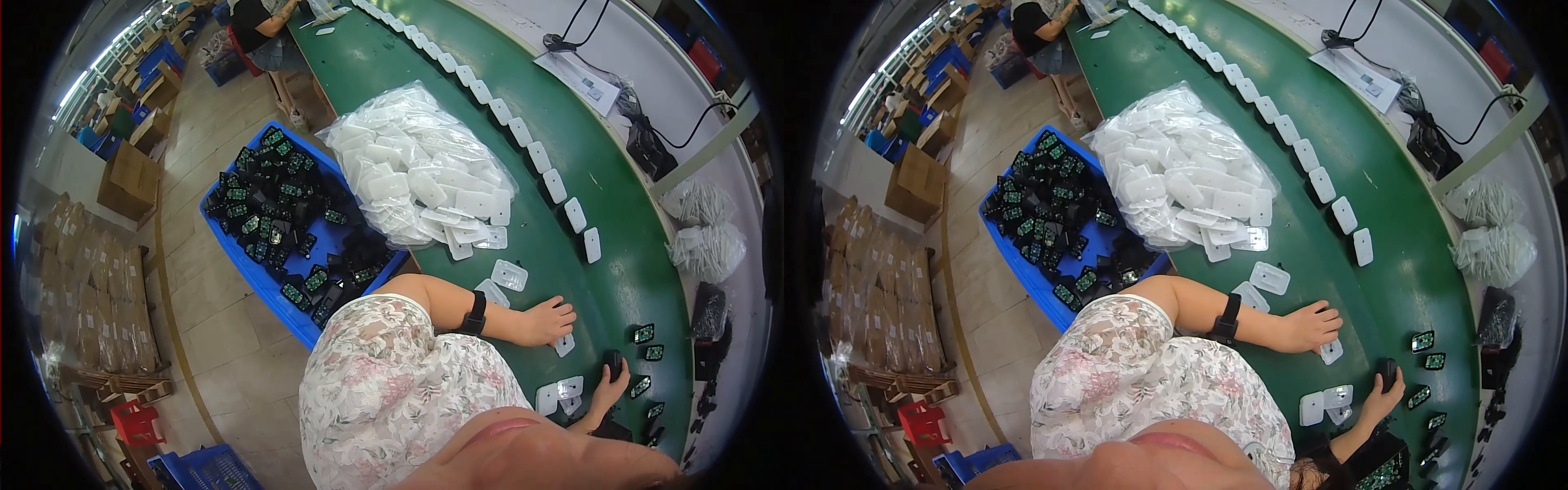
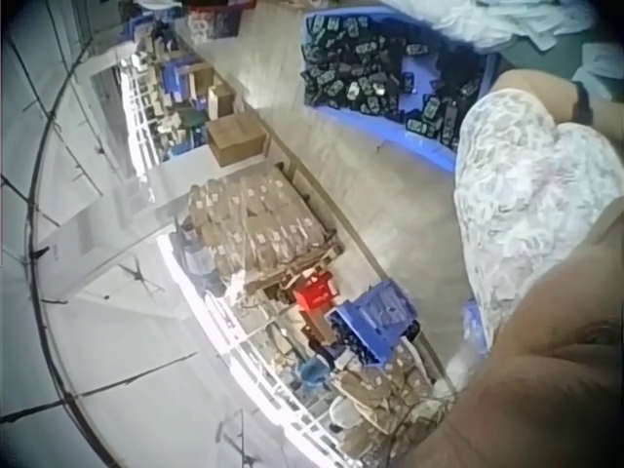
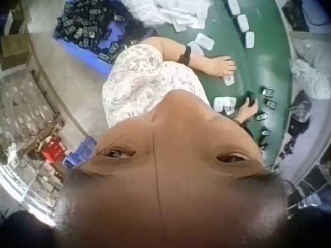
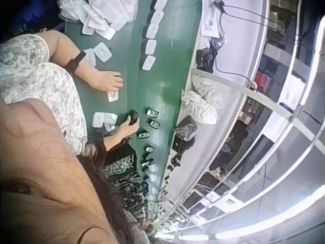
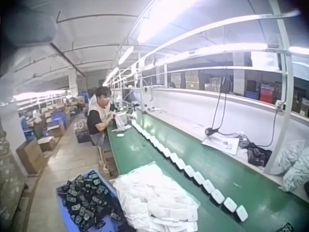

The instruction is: Assembling small electronic components into white plastic housings on a factory production line.

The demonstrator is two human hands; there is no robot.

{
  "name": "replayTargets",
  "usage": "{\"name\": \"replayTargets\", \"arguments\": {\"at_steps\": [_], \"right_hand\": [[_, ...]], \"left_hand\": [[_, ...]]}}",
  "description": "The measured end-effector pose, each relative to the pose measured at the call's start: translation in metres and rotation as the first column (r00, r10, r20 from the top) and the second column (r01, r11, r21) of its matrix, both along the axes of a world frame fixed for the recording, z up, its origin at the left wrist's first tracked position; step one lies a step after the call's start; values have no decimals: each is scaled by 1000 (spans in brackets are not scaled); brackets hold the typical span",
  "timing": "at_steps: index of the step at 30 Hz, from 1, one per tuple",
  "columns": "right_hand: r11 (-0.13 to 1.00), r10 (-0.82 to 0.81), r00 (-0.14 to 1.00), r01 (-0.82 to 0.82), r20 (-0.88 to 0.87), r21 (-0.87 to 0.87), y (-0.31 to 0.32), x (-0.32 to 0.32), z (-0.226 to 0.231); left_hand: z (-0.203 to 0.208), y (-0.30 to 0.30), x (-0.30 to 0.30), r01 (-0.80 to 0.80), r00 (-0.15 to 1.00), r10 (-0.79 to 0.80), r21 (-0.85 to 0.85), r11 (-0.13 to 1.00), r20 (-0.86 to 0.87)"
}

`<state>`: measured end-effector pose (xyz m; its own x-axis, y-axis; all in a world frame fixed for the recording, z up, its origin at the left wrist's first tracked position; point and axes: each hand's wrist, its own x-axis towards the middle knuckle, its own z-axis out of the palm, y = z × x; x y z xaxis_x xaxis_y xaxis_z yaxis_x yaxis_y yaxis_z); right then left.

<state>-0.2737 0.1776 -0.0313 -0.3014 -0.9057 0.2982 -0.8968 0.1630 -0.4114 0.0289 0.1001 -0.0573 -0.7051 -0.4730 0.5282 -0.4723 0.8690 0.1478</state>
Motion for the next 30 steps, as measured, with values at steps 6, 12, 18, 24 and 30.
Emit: {"name": "replayTargets", "arguments": {"at_steps": [6, 12, 18, 24, 30], "right_hand": [[992, -84, 771, 122, 631, -17, 3, -13, -3], [995, 18, 375, 88, 927, -55, 8, 8, 18], [994, 95, 274, -78, 957, -76, 6, 106, 49], [931, 194, 75, -327, 978, -160, 5, 159, 57], [929, 176, 68, -343, 982, -142, 8, 160, 52]], "left_hand": [[1, 1, 2, 12, 1000, -12, 10, 1000, -3], [11, 1, 5, 48, 999, -44, 120, 992, -31], [33, 3, 8, 253, 852, -30, 361, 898, -523], [44, 4, 13, 523, 726, 13, 563, 640, -688], [41, 9, 14, 510, 695, 136, 617, 600, -706]]}}
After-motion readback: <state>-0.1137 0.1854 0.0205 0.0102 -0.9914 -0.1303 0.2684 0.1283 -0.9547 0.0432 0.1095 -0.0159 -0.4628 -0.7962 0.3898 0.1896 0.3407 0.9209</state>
